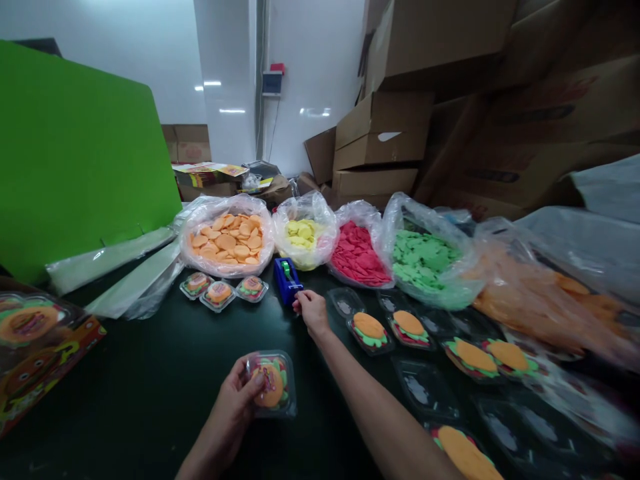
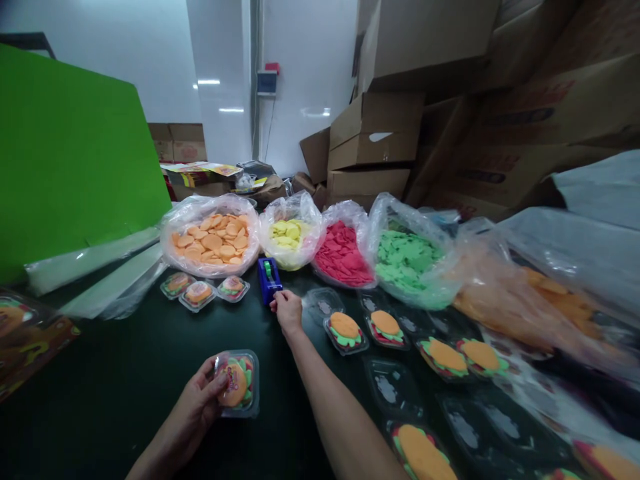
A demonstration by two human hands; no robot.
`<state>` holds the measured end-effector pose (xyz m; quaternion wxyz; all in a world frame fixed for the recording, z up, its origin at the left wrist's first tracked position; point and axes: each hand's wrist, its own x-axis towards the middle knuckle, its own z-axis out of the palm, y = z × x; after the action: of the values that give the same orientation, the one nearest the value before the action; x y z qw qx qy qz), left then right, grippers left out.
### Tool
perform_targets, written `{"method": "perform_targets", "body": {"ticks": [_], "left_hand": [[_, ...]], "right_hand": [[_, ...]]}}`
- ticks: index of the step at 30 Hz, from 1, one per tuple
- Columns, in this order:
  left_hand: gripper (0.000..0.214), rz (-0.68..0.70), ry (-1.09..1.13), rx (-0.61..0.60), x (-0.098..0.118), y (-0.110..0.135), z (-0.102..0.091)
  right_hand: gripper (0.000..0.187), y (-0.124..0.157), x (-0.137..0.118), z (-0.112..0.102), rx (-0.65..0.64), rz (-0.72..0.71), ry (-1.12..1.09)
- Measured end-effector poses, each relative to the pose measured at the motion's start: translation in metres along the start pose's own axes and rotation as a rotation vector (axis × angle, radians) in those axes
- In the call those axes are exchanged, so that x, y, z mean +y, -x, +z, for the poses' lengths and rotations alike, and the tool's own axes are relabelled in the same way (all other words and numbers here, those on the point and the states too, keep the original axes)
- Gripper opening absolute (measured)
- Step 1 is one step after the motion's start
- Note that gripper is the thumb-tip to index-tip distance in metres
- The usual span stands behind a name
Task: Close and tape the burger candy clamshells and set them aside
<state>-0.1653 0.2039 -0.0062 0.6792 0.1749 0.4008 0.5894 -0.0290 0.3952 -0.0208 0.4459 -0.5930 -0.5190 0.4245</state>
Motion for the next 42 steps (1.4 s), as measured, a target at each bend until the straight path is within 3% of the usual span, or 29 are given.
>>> {"method": "perform_targets", "body": {"ticks": [5, 8, 12, 17, 20, 26, 29, 32, 34, 37, 39, 42], "left_hand": [[0.051, -0.018, -0.028, -0.030, 0.005, 0.003, 0.002], [0.046, -0.006, -0.031, -0.046, 0.010, 0.005, 0.004], [0.045, 0.034, -0.043, 0.002, 0.013, 0.008, 0.004], [0.050, 0.096, -0.170, 0.028, 0.012, 0.020, 0.009], [0.049, 0.128, -0.233, 0.001, 0.013, 0.029, 0.018], [0.047, 0.209, -0.346, -0.011, 0.006, 0.039, 0.037], [0.046, 0.260, -0.416, -0.030, 0.003, 0.040, 0.041], [0.045, 0.255, -0.408, -0.050, 0.005, 0.044, 0.046], [0.044, 0.182, -0.330, -0.081, 0.007, 0.049, 0.049], [0.040, 0.068, -0.200, -0.159, 0.006, 0.057, 0.051], [0.040, -0.007, -0.132, -0.205, -0.001, 0.060, 0.051], [0.044, -0.082, -0.039, -0.238, -0.014, 0.063, 0.049]], "right_hand": [[0.021, -0.010, -0.003, -0.001, -0.016, 0.007, 0.087], [0.021, -0.001, -0.010, -0.002, -0.045, -0.001, 0.107], [0.027, 0.049, -0.019, -0.021, -0.186, -0.038, 0.040], [0.027, 0.135, -0.029, -0.081, -0.603, -0.113, -0.014], [0.025, 0.161, -0.036, -0.103, -0.753, -0.207, 0.076], [0.021, 0.168, -0.042, -0.106, -0.694, -0.280, 0.223], [0.021, 0.166, -0.043, -0.104, -0.610, -0.240, 0.255], [0.024, 0.162, -0.043, -0.107, -0.631, -0.178, 0.223], [0.024, 0.162, -0.039, -0.108, -0.717, -0.119, 0.141], [0.025, 0.166, -0.026, -0.105, -0.827, 0.022, -0.243], [0.032, 0.173, -0.015, -0.098, -0.822, 0.084, -0.483], [0.048, 0.186, 0.000, -0.083, -0.743, 0.088, -0.607]]}}
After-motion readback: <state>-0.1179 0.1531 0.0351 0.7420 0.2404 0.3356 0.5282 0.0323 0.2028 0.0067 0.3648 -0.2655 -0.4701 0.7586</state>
